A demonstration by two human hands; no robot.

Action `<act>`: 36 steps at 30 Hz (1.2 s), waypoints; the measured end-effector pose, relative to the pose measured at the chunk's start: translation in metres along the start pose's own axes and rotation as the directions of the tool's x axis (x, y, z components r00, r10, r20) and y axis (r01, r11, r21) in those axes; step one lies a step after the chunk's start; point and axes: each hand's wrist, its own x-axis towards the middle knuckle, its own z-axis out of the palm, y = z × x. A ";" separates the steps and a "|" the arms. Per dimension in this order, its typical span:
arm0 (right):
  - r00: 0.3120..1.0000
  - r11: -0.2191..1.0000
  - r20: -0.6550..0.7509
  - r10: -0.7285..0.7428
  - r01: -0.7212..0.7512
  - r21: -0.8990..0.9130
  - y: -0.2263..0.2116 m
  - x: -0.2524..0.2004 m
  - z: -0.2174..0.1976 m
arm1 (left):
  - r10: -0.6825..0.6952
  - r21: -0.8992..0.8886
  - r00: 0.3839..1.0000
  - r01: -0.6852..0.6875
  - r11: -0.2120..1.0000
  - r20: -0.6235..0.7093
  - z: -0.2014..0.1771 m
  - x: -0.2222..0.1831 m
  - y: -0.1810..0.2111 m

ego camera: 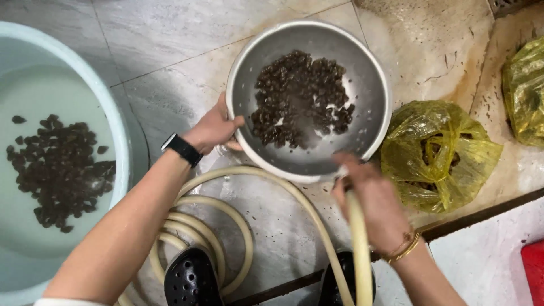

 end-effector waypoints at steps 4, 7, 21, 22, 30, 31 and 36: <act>0.977 0.993 0.192 -0.097 0.082 0.088 -0.020 -0.001 0.003 | -0.037 0.451 0.999 0.018 0.892 0.033 -0.017 -0.021 -0.026; 0.990 0.987 -0.046 -0.137 0.140 0.079 -0.013 -0.001 -0.009 | 0.188 0.834 0.976 -0.011 0.552 -0.112 0.002 -0.013 -0.034; 0.997 0.999 -0.062 -0.046 0.045 -0.012 0.028 -0.010 -0.012 | 0.353 0.886 0.936 -0.177 0.428 0.017 0.212 0.103 0.002; 0.997 0.998 -0.057 0.059 -0.057 0.022 0.038 -0.011 -0.015 | 0.426 0.889 0.899 -0.273 0.368 0.100 0.215 0.105 -0.014; 0.989 0.989 0.000 0.148 -0.148 -0.013 0.004 -0.017 -0.026 | 0.737 0.879 0.658 -0.432 0.199 0.156 0.204 0.123 -0.033; 0.992 0.992 -0.023 0.123 -0.123 -0.004 0.004 -0.015 -0.028 | 0.751 0.886 0.634 -0.439 0.152 0.185 0.198 0.129 -0.029; 0.995 0.998 -0.081 0.063 -0.064 -0.006 0.010 -0.012 -0.027 | 0.584 0.910 0.807 -0.303 0.282 0.087 0.189 0.131 -0.021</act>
